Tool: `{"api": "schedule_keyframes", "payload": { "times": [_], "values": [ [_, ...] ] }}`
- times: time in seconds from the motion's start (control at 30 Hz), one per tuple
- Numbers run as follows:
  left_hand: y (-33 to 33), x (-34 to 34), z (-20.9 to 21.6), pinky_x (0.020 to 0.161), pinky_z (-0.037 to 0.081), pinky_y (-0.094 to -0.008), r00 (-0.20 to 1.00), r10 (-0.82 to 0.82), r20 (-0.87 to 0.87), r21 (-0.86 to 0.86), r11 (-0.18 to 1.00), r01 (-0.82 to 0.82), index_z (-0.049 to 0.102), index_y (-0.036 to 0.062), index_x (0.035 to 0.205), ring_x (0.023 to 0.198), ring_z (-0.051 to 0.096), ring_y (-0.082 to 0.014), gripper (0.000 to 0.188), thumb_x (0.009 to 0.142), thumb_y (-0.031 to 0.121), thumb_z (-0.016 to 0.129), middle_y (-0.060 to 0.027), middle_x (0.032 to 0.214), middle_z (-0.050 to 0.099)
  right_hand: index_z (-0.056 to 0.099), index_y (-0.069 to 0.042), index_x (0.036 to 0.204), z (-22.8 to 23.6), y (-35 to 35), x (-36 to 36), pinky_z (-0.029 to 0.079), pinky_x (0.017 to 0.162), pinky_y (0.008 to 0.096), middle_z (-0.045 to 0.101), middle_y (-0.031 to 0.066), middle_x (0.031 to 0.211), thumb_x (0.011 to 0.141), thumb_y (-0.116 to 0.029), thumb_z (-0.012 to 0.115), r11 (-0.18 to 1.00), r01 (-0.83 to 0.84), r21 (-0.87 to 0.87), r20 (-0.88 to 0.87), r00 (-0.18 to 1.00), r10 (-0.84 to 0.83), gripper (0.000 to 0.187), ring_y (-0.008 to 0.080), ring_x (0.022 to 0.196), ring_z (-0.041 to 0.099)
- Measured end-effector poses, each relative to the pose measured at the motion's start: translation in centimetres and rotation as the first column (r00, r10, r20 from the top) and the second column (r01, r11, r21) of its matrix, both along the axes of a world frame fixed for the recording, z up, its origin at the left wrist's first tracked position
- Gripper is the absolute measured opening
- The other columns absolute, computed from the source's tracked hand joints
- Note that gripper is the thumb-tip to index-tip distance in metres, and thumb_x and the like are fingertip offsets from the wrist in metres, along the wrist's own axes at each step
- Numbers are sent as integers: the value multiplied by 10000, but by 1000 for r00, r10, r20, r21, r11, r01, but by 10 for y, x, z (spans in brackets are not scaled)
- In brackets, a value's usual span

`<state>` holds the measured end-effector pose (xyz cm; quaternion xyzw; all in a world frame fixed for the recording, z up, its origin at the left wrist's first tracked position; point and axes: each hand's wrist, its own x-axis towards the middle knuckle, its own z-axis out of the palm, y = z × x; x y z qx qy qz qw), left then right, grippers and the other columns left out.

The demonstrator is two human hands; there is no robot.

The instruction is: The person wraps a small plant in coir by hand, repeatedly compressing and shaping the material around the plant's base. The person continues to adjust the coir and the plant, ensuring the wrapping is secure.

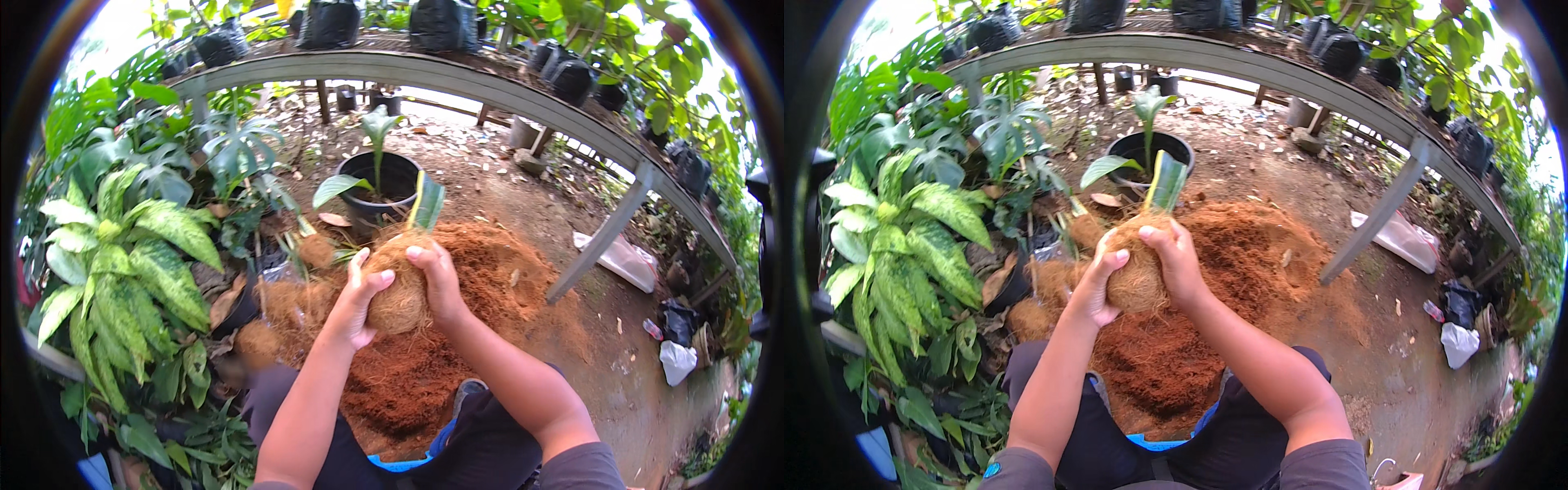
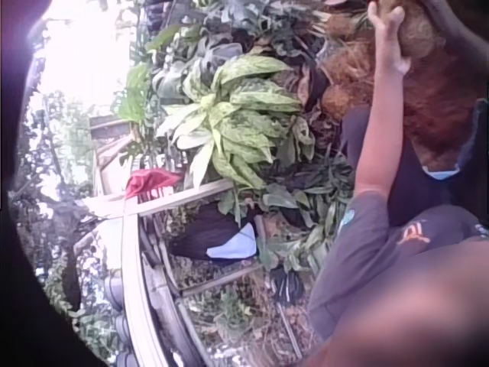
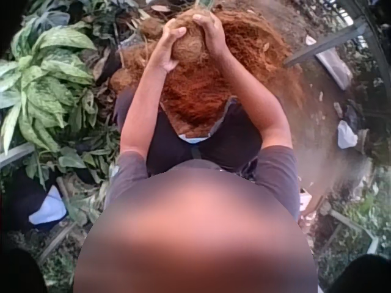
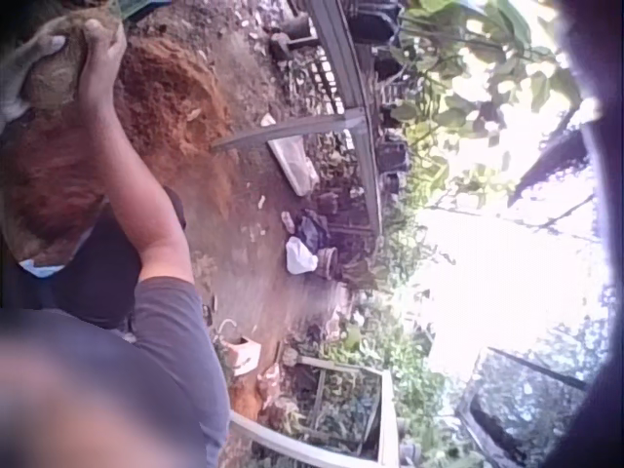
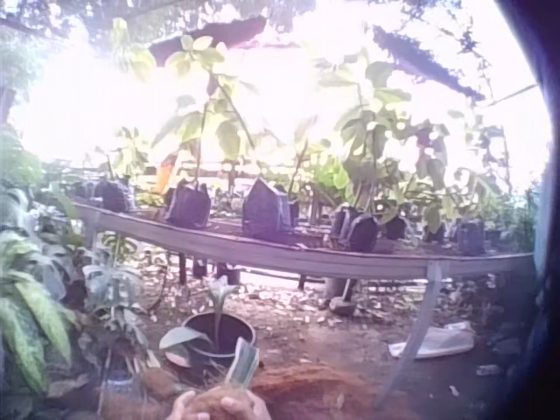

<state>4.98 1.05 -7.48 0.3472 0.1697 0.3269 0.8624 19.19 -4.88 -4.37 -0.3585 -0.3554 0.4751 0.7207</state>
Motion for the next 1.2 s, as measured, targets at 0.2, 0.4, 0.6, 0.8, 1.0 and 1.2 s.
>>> {"api": "schedule_keyframes", "payload": {
  "times": [0.2,0.4,0.6,0.8,1.0,1.2],
  "values": [
    [20,-10,-10,1139,360,-615,963,268,-39,-113,956,-271,75,130,1628,1452,359,-397,1118,864,615,731,-251,1579,286,620,-1,1109,12,19,-26,567,769,304,686,64,981,951,-176,668,989,147,15,14,989,-148,240,133,822,664],
    [1,-15,7,1183,350,-586,982,154,-112,-126,978,-167,193,103,1613,1426,459,-333,983,947,771,469,-179,1600,383,628,19,1081,13,40,-33,542,773,299,696,73,1012,951,-130,694,920,344,188,342,855,-390,209,125,840,650],
    [19,-36,18,1129,455,-468,987,139,81,-282,953,-111,545,132,1444,1298,587,-252,683,995,647,516,-89,1406,614,626,6,1112,4,53,-48,536,811,296,688,68,1007,948,-163,638,982,185,34,42,982,-186,236,132,869,652],
    [29,-53,15,1138,438,-484,993,107,46,-179,979,-97,510,112,1456,1312,567,-263,746,941,633,649,-98,1433,584,626,10,1127,5,57,-56,548,833,316,695,85,1028,945,-189,583,998,61,-22,105,993,-58,273,157,884,669],
    [37,-68,17,1098,484,-461,999,-25,-29,-13,1000,24,452,68,1481,1314,565,-235,797,911,537,753,-110,1438,561,627,32,1155,-3,68,-41,557,869,347,706,120,1060,945,-226,524,986,-141,-95,96,984,150,348,196,919,689],
    [32,-69,19,1021,532,-410,988,-28,-151,150,987,50,465,51,1456,1216,616,-210,756,876,397,806,-95,1322,609,657,65,1161,-5,68,-34,552,906,357,728,151,1073,934,-221,487,940,-304,-152,102,942,321,402,214,955,701]
  ]
}}
